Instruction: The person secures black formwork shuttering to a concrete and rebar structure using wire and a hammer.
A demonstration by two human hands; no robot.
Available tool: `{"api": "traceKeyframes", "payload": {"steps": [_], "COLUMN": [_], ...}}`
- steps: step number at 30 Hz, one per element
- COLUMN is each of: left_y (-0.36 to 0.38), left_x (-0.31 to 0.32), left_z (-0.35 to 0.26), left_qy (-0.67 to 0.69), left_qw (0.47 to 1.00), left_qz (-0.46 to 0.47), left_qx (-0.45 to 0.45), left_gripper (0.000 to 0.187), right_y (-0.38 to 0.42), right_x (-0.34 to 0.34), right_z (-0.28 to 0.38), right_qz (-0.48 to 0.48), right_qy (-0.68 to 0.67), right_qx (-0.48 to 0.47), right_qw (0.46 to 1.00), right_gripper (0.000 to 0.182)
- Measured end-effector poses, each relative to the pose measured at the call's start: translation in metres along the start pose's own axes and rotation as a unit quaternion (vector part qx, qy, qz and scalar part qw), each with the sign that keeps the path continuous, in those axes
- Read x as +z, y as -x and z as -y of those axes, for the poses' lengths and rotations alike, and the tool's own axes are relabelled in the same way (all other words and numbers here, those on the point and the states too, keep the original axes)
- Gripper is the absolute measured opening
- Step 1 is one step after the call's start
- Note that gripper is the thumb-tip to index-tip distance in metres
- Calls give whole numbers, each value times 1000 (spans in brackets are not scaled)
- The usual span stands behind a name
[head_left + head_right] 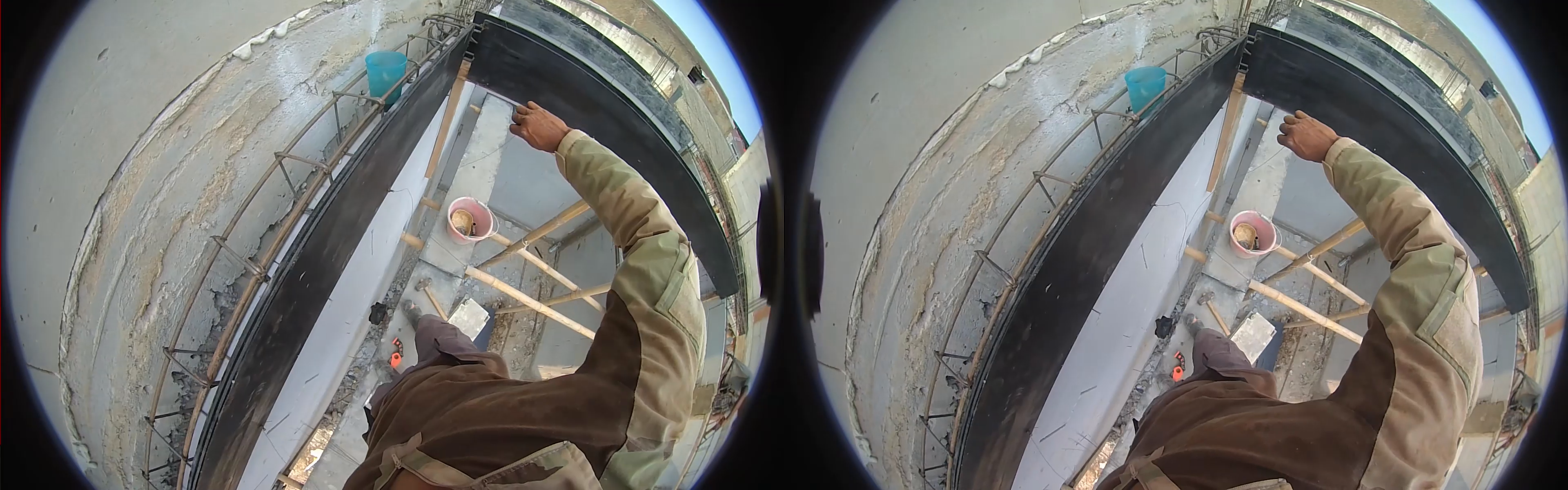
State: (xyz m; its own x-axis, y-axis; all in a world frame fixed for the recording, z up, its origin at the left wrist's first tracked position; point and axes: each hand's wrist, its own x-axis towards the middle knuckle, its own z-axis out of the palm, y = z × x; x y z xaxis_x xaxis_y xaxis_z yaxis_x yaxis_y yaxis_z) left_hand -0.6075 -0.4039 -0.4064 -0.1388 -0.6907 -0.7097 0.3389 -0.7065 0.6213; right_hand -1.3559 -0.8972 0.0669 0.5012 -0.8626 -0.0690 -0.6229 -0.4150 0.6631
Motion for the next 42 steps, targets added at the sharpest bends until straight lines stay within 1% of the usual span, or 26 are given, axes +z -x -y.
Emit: {"api": "traceKeyframes", "payload": {"steps": [5, 6, 9, 11, 12, 14, 16, 17, 18, 21, 23, 25, 26, 27, 29, 30, 31, 32, 33, 34, 35, 37, 38, 40, 41, 42], "left_y": [-44, -35, -4, 9, 8, -7, -31, -49, -60, -127, -161, -209, -237, -259, -286, -296, -306, -323, -342, -360, -371, -382, -374, -354, -351, -347], "left_x": [32, 27, 52, 119, 152, 226, 310, 352, 379, 486, 574, 639, 669, 695, 734, 748, 756, 760, 760, 760, 758, 751, 752, 748, 745, 739], "left_z": [41, 41, 13, -71, -100, -159, -218, -252, -278, -325, -361, -379, -385, -390, -404, -409, -411, -409, -407, -405, -400, -388, -389, -388, -386, -386], "left_qy": [250, 251, 103, -4, -7, -34, -125, -72, -81, -94, -15, -202, -214, -224, -229, -231, -299, -301, -339, -377, -379, -269, -269, -285, -283, -283], "left_qw": [966, 966, 990, 979, 979, 967, 936, 916, 941, 902, 950, 871, 846, 818, 817, 818, 763, 762, 731, 697, 696, 840, 839, 854, 821, 821], "left_qz": [-17, -20, -4, 8, 3, 43, 50, 170, 190, 316, 261, 221, 197, 171, 137, 107, 69, 68, 47, 27, 27, 147, 146, 72, 32, 28], "left_qx": [-68, -64, 101, 205, 205, 249, 325, 356, 270, 279, 172, 390, 446, 501, 511, 516, 570, 569, 590, 609, 609, 448, 449, 430, 495, 496], "left_gripper": [22, 22, 27, 30, 30, 32, 30, 26, 31, 32, 38, 47, 50, 53, 55, 57, 58, 58, 55, 52, 52, 40, 40, 31, 27, 27], "right_y": [-36, -40, -34, -40, -42, -57, -73, -81, -88, -110, -124, -136, -142, -145, -151, -153, -156, -158, -160, -164, -167, -171, -173, -180, -183, -187], "right_x": [11, 18, 82, 103, 112, 102, 98, 94, 89, 108, 120, 141, 151, 157, 175, 184, 191, 197, 202, 211, 219, 228, 233, 241, 244, 245], "right_z": [26, 21, -6, -15, -21, -27, -34, -39, -45, -59, -70, -74, -75, -75, -71, -69, -69, -68, -67, -65, -63, -62, -61, -55, -53, -49], "right_qz": [-28, -33, 66, 39, 17, -15, -134, -136, -163, -229, -264, -268, -267, -270, -296, -316, -319, -330, -340, -341, -367, -404, -406, -416, -417, -432], "right_qy": [-72, -73, -24, -36, -43, -66, -97, -101, -121, -163, -199, -226, -254, -294, -329, -364, -365, -421, -474, -476, -490, -515, -516, -543, -545, -544], "right_qx": [-1, -2, -24, 0, 23, 9, 6, 9, 12, 18, 28, 44, 61, 64, 73, 82, 82, 113, 143, 144, 163, 190, 189, 216, 214, 238], "right_qw": [997, 997, 997, 999, 999, 998, 986, 985, 979, 960, 943, 935, 928, 915, 894, 872, 871, 837, 799, 798, 774, 731, 730, 696, 695, 679], "right_gripper": [17, 17, 22, 21, 20, 18, 17, 17, 16, 15, 16, 17, 19, 22, 20, 18, 18, 14, 11, 11, 8, 6, 6, 8, 8, 8]}}
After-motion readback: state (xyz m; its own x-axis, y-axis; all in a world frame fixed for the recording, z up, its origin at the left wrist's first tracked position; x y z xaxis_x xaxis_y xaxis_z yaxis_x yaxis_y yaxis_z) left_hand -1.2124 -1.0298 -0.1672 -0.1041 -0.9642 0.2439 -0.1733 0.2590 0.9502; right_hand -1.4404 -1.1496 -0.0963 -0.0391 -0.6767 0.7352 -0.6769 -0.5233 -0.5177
